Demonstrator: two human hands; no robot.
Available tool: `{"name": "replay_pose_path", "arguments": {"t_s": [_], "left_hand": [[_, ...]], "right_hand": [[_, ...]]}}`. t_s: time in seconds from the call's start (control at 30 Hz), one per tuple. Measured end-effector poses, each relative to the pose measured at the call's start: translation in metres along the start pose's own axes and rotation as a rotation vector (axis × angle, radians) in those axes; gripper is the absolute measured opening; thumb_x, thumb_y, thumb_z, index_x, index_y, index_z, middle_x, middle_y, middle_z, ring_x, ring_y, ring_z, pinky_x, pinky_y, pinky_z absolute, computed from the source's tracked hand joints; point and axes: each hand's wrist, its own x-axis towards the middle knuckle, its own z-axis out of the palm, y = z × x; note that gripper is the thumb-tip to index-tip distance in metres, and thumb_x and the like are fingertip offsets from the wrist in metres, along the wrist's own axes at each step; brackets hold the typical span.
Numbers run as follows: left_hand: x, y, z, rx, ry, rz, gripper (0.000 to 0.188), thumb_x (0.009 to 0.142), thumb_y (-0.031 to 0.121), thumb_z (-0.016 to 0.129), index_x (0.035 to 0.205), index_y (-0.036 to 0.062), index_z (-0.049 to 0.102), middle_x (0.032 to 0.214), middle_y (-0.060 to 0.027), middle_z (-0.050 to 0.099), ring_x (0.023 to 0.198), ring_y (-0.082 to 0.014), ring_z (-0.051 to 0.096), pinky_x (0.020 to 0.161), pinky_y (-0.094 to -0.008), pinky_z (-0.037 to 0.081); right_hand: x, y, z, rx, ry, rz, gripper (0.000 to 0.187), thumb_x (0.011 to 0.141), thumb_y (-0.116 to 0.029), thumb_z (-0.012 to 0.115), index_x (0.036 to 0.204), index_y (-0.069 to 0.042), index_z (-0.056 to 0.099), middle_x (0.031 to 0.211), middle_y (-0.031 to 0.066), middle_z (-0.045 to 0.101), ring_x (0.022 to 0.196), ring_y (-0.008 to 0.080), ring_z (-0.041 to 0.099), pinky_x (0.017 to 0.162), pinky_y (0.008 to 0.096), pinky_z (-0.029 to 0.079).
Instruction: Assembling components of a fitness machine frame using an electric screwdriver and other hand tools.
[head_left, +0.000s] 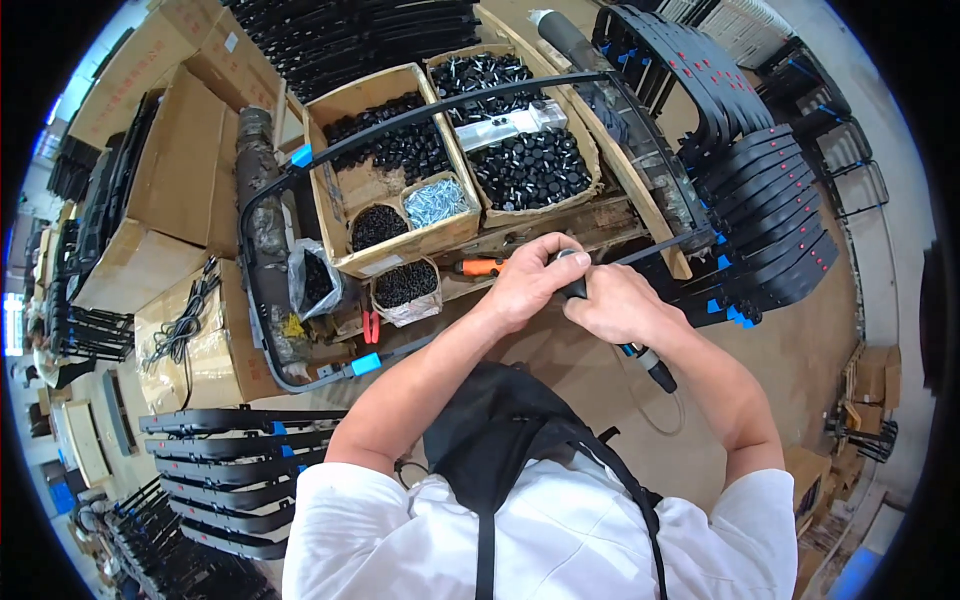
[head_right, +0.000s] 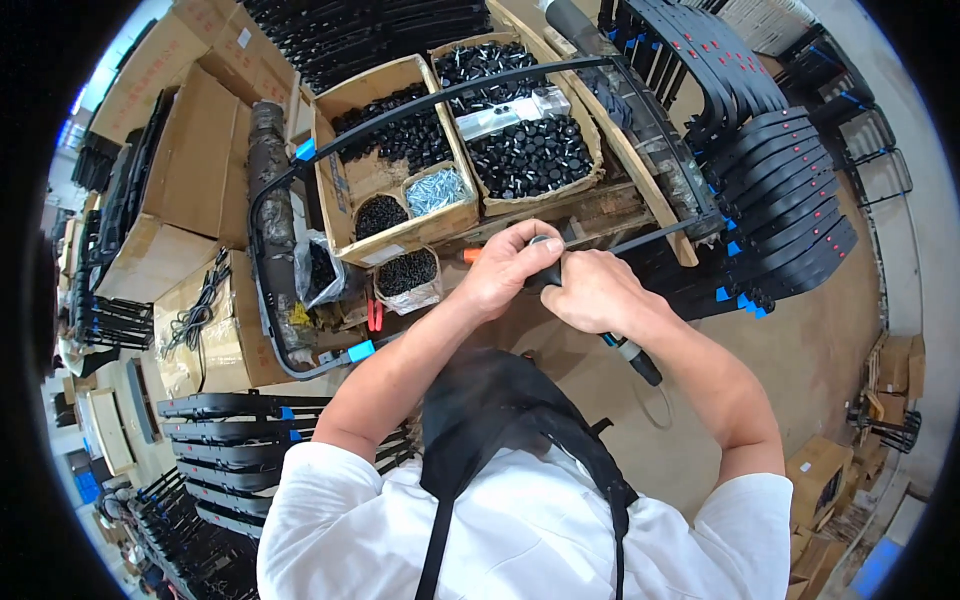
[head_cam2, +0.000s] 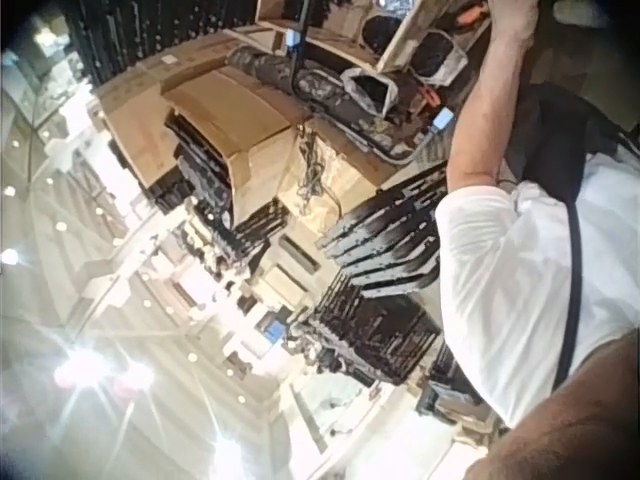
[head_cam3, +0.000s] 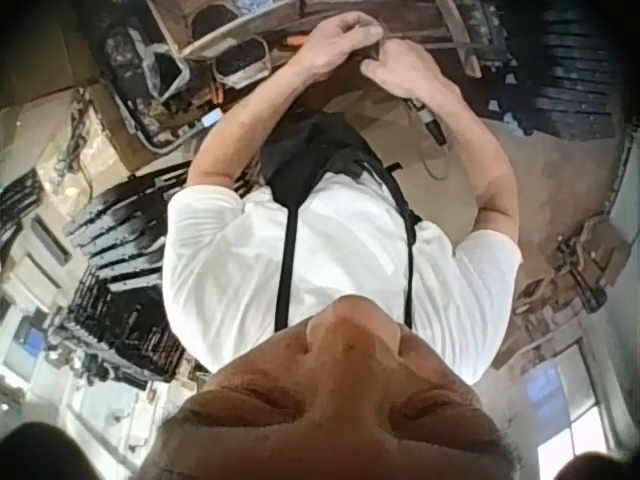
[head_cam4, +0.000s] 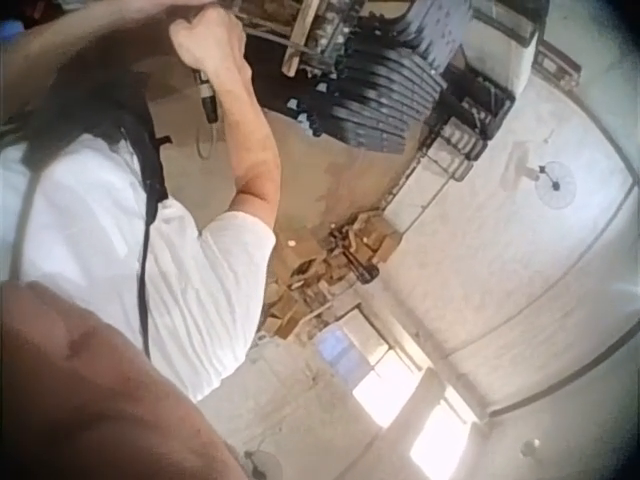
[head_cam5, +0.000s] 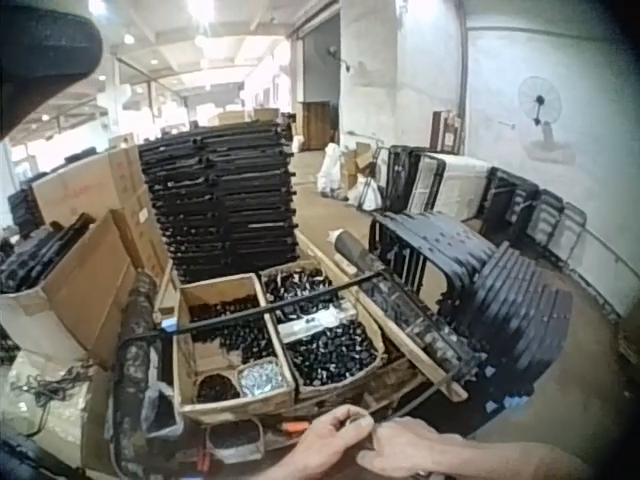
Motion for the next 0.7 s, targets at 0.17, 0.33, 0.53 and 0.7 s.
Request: {"name": "replay_pose_path", "arguments": {"t_s": [0.17,0.33,0.53,0.7], "left_hand": [[-0.004,0.002,0.006,0.026,0.074,0.086,0.019,0.104,0.022,0.071,0.113,0.0046,0.071,0.102,0.0014,0.068,0.094,-0.0076,0.059,0.086,-0.0288,0.051],[-0.021,-0.014,0.016,0.075,0.111,0.084,0.018,0.104,0.022,0.072,0.113,0.0062,0.070,0.101,0.0029,0.068,0.094,-0.0068,0.059,0.086,-0.0267,0.050],[-0.023,-0.024,0.018,-0.015,0.167,0.115,0.019,0.104,0.021,0.072,0.113,0.0048,0.070,0.098,0.0024,0.067,0.090,-0.0068,0.059,0.083,-0.0270,0.051],[-0.021,-0.022,0.018,-0.001,0.154,0.104,0.019,0.104,0.024,0.072,0.113,0.0074,0.070,0.098,0.0032,0.069,0.089,-0.0063,0.060,0.082,-0.0264,0.050]], "right_hand": [[-0.013,-0.009,-0.008,0.015,0.043,-0.045,0.045,0.088,-0.032,0.064,0.088,0.012,0.073,0.096,0.0358,0.073,0.099,0.0501,0.073,0.091,0.0553,0.057],[-0.006,0.018,0.029,-0.019,0.155,-0.153,0.046,0.086,-0.034,0.068,0.084,0.012,0.071,0.086,0.0318,0.073,0.091,0.0483,0.074,0.085,0.0545,0.058],[-0.006,0.013,0.034,0.035,0.197,-0.100,0.042,0.084,-0.031,0.067,0.084,0.011,0.072,0.088,0.0308,0.074,0.091,0.0442,0.075,0.086,0.0515,0.058],[0.005,0.017,0.024,-0.001,0.005,-0.098,0.039,0.079,-0.029,0.065,0.091,0.006,0.076,0.096,0.0309,0.075,0.097,0.0423,0.074,0.086,0.0494,0.057]]}}
